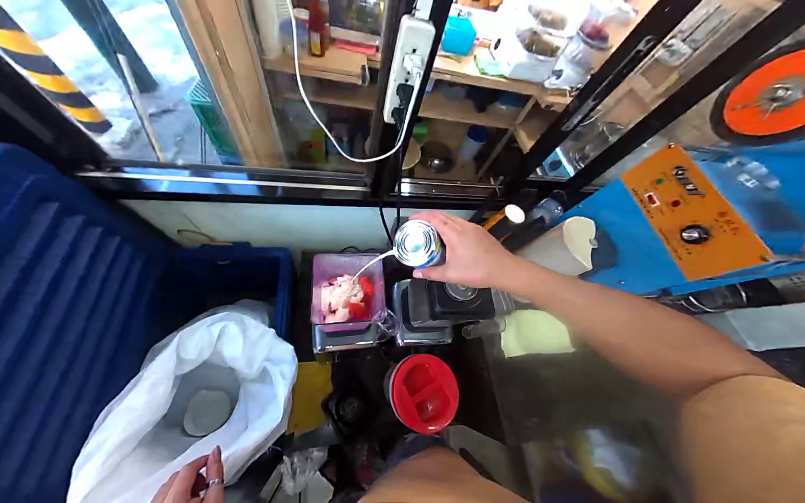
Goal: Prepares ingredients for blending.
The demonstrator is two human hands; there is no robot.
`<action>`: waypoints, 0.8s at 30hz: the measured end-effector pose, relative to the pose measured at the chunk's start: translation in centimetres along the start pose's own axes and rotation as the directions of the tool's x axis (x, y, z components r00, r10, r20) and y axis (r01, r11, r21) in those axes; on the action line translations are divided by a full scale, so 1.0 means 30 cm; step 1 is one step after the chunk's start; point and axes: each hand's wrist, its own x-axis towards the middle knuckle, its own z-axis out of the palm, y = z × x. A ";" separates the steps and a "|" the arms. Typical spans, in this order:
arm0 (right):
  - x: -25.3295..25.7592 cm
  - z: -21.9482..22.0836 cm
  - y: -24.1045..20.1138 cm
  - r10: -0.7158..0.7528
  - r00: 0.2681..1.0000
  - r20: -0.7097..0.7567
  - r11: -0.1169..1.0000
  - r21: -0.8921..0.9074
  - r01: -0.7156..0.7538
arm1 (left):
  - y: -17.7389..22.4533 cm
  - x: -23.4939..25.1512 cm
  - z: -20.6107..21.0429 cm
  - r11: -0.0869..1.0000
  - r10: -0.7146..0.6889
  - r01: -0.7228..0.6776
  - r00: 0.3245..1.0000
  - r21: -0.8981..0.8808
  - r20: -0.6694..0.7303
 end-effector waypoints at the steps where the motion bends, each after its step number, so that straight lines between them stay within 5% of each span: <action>1: -0.012 -0.002 -0.005 0.003 1.000 0.015 1.000 -0.016 -0.002 | -0.003 0.002 0.005 1.000 0.005 -0.005 1.000 0.000 0.000; 24: -0.053 -0.026 0.000 -0.028 1.000 0.014 0.986 -0.166 0.030 | -0.012 0.010 0.014 1.000 0.002 -0.002 1.000 0.013 0.001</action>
